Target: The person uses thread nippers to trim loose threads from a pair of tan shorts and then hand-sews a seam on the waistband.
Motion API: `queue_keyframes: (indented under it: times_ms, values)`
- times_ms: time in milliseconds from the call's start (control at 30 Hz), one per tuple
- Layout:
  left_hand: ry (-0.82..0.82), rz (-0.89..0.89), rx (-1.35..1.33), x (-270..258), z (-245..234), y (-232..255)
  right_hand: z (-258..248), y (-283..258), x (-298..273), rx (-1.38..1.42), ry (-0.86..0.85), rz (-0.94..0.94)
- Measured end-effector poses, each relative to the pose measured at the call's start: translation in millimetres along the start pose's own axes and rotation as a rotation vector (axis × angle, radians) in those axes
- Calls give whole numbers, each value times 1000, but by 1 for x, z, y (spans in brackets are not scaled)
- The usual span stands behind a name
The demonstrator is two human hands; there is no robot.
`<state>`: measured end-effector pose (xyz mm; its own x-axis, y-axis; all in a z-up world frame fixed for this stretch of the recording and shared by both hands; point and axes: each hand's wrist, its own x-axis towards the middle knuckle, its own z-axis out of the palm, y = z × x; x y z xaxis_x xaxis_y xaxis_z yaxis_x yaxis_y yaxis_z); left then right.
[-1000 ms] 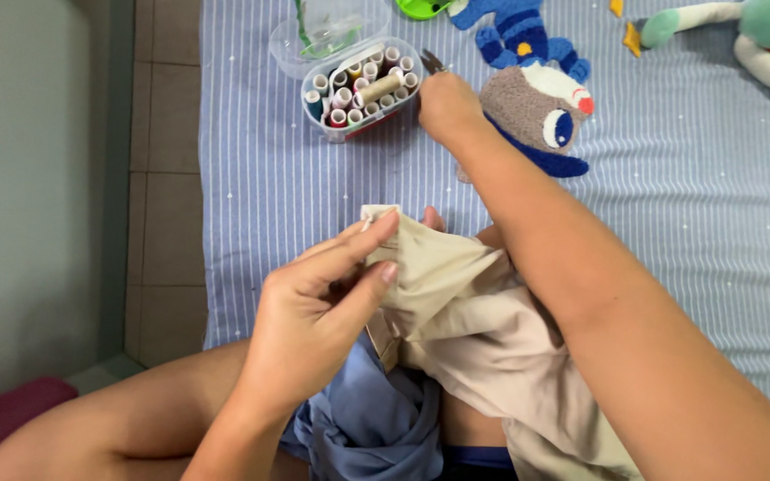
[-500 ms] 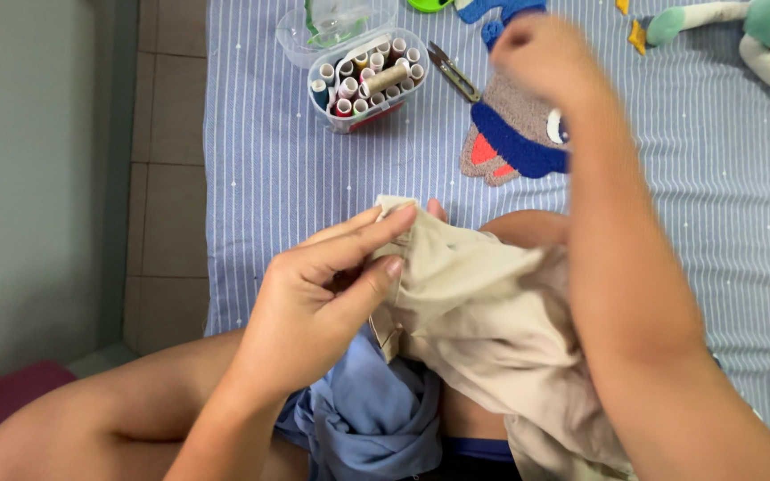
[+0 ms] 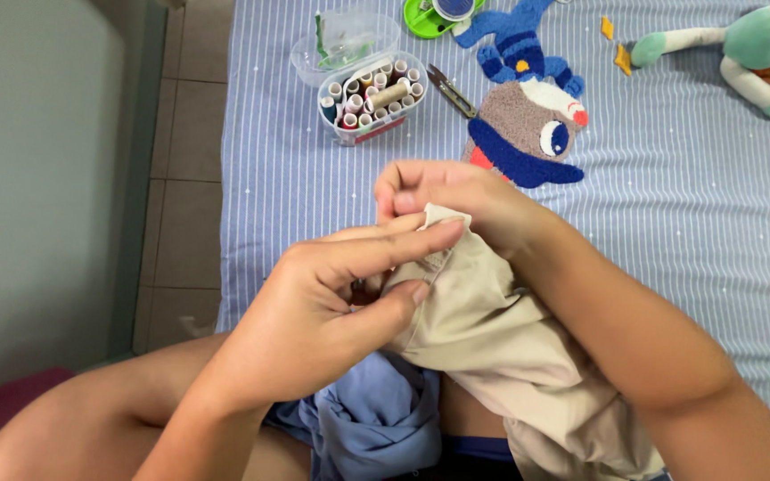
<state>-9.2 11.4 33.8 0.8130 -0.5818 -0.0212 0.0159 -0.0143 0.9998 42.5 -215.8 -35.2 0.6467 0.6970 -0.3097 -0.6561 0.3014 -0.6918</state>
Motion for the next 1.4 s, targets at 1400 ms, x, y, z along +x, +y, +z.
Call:
queue_keyframes:
  times_ms: [1400]
  values:
    - [37,-143,-452,3,9,-23,-32,14,-18,-319,-158,-153]
